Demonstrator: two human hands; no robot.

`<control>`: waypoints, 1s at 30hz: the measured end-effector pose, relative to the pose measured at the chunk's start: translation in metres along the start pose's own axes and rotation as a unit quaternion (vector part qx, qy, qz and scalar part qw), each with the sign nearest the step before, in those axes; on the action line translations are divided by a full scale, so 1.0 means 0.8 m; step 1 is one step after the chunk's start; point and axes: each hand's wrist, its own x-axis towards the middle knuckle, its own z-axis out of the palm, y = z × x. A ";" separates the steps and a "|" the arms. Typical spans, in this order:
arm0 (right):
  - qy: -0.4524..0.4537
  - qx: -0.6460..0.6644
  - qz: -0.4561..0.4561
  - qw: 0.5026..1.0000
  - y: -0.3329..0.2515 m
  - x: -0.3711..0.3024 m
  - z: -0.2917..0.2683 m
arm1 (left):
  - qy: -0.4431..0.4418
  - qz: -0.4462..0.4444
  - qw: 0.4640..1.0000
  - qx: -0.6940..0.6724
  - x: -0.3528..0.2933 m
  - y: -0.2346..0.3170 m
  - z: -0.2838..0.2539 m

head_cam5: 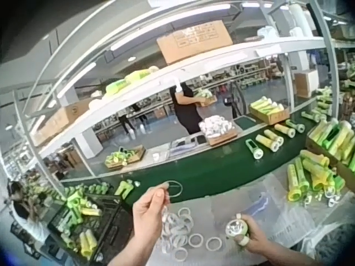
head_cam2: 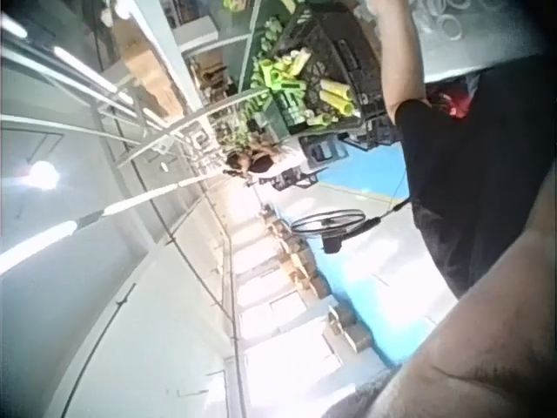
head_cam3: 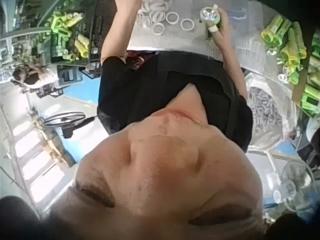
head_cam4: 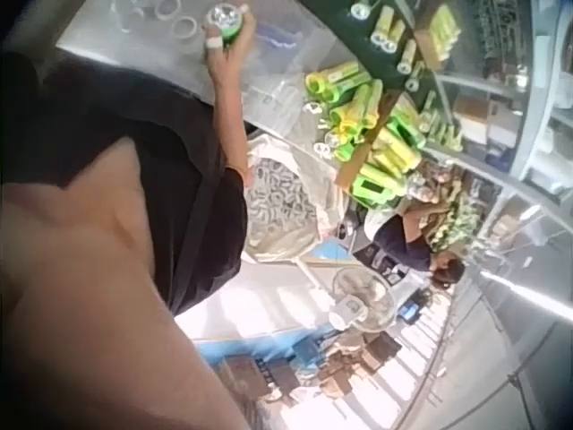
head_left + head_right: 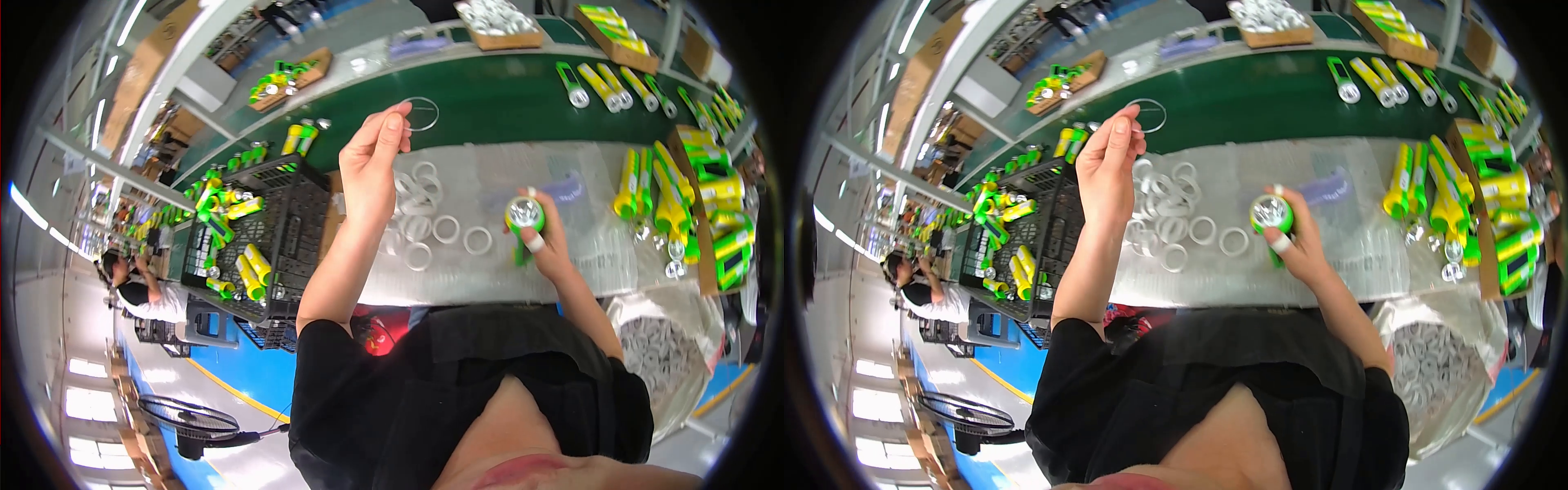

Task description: Assembling components of hand-held flashlights on an assembly line.

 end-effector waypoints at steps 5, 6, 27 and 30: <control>0.016 -0.007 -0.023 1.000 -0.001 -0.009 0.018 | 0.063 0.104 0.991 0.054 0.067 0.091 -0.043; 0.013 -0.013 -0.023 1.000 0.004 -0.012 0.014 | 0.066 0.124 0.988 0.065 0.080 0.102 -0.047; 0.014 -0.017 -0.007 1.000 0.006 -0.027 0.011 | 0.242 0.300 0.537 0.750 0.377 0.227 -0.283; 0.031 -0.048 -0.022 0.998 0.016 -0.030 0.010 | 0.245 0.451 0.569 0.642 0.356 0.222 -0.272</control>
